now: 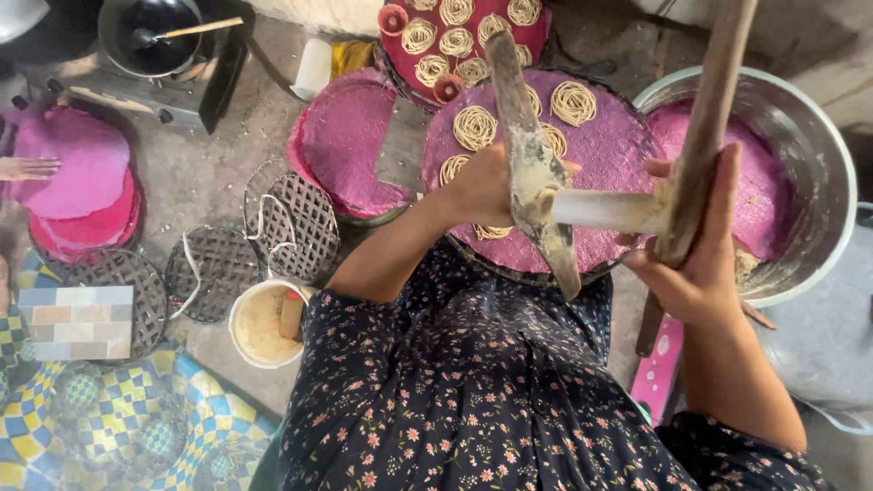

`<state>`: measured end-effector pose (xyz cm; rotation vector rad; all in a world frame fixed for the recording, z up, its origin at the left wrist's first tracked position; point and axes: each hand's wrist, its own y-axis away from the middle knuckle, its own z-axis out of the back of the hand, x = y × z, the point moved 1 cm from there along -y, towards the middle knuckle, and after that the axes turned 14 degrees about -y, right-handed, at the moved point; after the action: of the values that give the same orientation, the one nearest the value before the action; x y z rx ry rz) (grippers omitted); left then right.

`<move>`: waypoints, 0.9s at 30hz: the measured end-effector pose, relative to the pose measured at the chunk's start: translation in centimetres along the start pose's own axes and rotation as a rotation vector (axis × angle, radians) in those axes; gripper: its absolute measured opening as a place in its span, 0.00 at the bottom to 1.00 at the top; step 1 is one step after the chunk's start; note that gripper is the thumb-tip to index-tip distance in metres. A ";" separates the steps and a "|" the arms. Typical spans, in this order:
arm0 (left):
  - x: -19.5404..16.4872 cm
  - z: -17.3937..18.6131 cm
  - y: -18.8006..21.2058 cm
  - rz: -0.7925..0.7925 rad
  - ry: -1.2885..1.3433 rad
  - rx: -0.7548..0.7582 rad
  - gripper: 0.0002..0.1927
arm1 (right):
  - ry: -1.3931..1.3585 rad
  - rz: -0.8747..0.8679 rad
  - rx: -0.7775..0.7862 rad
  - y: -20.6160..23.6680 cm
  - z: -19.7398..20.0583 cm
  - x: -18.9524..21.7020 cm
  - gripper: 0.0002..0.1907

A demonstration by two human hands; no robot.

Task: The person sits and uses a wooden hand press to extrude dough into coiled noodle nests, placing each finished nest onto a pink cloth-covered round tray. They scoop dough from a large basin into the press, squeeze the press to form noodles, and arrange the nests in rows, repeating the cycle.

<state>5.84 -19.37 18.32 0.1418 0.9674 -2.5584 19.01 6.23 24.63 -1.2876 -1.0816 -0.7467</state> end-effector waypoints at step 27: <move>1.2 -5.1 -7.7 -0.070 1.679 0.289 0.60 | -0.863 -0.701 0.240 11.2 5.6 -7.7 0.73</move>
<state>1.43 -11.21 18.87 2.5491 0.9146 -2.1571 25.30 12.65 12.99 -1.0132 -2.3198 -0.5174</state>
